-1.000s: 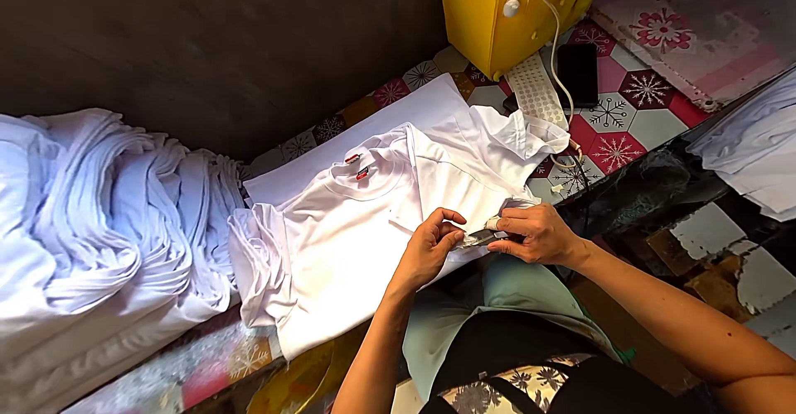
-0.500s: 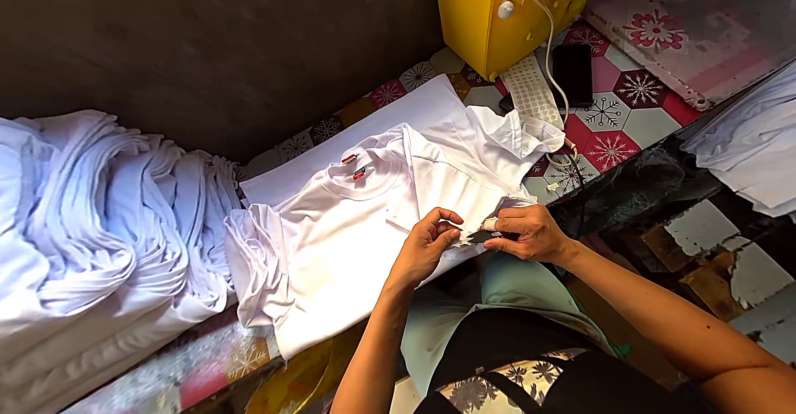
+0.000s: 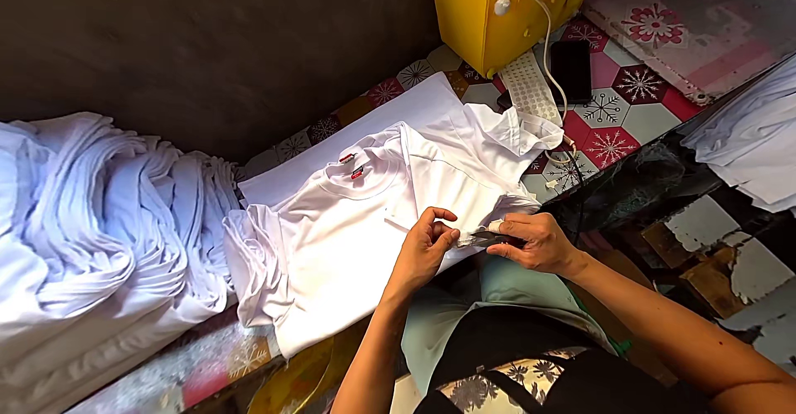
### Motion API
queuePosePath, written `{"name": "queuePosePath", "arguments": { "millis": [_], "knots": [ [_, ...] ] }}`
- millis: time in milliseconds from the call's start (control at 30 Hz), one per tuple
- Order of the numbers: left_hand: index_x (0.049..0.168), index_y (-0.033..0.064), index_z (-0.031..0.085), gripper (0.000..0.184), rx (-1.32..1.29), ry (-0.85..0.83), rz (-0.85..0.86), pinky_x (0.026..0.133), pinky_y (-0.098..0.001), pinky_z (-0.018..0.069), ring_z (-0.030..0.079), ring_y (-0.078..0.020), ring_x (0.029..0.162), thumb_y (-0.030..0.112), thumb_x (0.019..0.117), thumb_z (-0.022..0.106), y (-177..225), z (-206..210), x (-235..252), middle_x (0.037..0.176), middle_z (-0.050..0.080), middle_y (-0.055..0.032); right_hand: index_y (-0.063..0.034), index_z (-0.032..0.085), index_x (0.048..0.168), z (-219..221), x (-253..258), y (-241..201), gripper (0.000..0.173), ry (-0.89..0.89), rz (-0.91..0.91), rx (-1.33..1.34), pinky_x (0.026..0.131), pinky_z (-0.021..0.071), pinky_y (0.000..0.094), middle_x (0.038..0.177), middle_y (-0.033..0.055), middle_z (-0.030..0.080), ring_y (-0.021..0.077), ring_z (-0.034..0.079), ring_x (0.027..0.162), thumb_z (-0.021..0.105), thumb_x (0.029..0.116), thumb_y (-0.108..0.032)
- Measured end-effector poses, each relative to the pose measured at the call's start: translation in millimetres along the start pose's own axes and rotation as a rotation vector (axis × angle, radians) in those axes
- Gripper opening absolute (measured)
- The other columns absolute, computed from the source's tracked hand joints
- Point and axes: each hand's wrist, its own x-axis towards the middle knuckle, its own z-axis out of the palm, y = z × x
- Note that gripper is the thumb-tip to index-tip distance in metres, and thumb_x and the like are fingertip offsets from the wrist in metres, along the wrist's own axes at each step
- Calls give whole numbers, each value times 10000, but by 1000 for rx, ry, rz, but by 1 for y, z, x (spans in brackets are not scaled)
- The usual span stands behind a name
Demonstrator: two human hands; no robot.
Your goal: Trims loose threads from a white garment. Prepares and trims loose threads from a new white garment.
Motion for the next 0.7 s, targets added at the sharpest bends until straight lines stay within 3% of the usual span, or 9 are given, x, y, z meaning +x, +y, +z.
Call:
{"name": "queuePosePath", "arguments": {
  "millis": [467,700],
  "knots": [
    [1183,25,554,215,-187,82,-102,609,-166,480,566,-4,591,16,977,614,16,8,-3,693,632,51,-42,742,881,16,0,-34,424,185,-59,-364,457,401,294,621,63,561,174,528,513,602,1005,-423],
    [1177,20,552,212,-194,79,-67,601,-164,476,556,7,585,14,971,602,15,9,-3,686,626,64,-45,738,839,15,-1,-39,406,179,-39,-353,457,407,298,606,63,566,175,541,513,589,1020,-377]
  ]
}}
